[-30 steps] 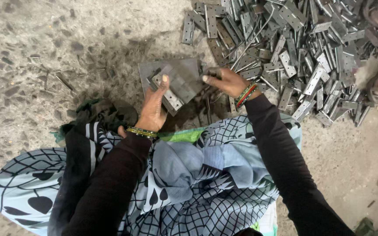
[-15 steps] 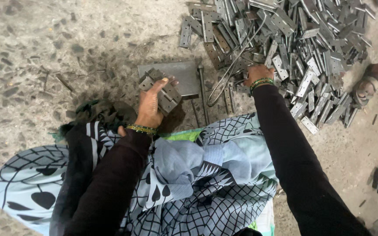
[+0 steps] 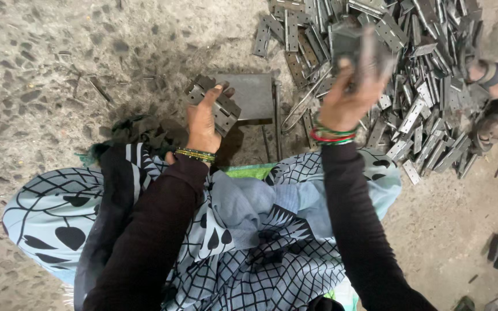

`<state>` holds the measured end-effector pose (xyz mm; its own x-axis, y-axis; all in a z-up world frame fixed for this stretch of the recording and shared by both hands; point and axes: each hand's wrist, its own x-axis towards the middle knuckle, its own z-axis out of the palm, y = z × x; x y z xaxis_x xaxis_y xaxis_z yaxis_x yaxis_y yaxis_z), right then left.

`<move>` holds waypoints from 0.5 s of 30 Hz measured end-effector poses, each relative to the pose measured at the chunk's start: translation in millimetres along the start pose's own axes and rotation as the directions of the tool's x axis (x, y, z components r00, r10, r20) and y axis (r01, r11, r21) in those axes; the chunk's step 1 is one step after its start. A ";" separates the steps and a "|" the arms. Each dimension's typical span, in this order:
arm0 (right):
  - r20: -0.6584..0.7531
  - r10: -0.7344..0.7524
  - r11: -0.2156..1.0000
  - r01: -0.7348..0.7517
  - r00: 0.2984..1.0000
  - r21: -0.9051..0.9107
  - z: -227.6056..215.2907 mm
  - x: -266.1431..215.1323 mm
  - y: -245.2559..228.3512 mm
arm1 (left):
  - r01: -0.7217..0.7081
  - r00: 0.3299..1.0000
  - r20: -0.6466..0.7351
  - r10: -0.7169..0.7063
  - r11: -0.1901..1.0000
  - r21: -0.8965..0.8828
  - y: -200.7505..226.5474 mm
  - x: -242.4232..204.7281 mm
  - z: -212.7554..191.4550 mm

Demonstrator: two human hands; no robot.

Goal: The person sits on the floor and repeatedly picks up small metal plates and pins, places them into a metal jig, and strikes them with a hammer to assemble the parts. The assembled pieces are then dropped into a growing pile on the floor.

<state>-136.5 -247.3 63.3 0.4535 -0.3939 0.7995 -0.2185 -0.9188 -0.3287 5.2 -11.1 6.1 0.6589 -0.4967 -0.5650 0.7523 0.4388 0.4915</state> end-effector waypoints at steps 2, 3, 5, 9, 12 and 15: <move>0.280 0.045 0.996 -0.019 0.959 -0.093 35.7 -42.6 -30.9 | -0.052 0.999 0.001 0.052 0.999 0.002 4.0 -1.1 0.0; 0.667 0.078 0.979 0.069 0.741 -0.191 47.8 -58.8 -37.2 | -0.078 0.997 0.003 0.078 0.997 0.005 5.7 -1.2 0.3; 0.724 0.144 0.931 0.154 0.675 -0.330 64.6 -88.5 -43.0 | -0.056 0.997 -0.057 0.059 0.997 0.046 8.5 1.7 2.4; 0.756 0.249 0.947 0.012 0.605 -0.322 58.4 -121.0 -29.5 | -0.008 1.000 -0.006 0.008 1.000 -0.023 4.3 -0.8 -0.5; 0.702 0.282 0.957 -0.135 0.654 -0.258 68.2 -100.9 -13.8 | -0.041 0.997 -0.068 0.044 0.998 0.039 10.6 8.3 6.7; 0.654 0.362 0.932 -0.251 0.665 -0.261 62.5 -97.5 -17.2 | -0.030 0.987 -0.152 0.053 0.988 0.154 0.9 5.9 -2.3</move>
<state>-123.0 -194.7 -40.5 0.7873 -0.6109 0.0837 -0.5427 -0.7510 -0.3762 9.7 -11.9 1.7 0.6898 -0.3527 -0.6323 0.7240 0.3331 0.6041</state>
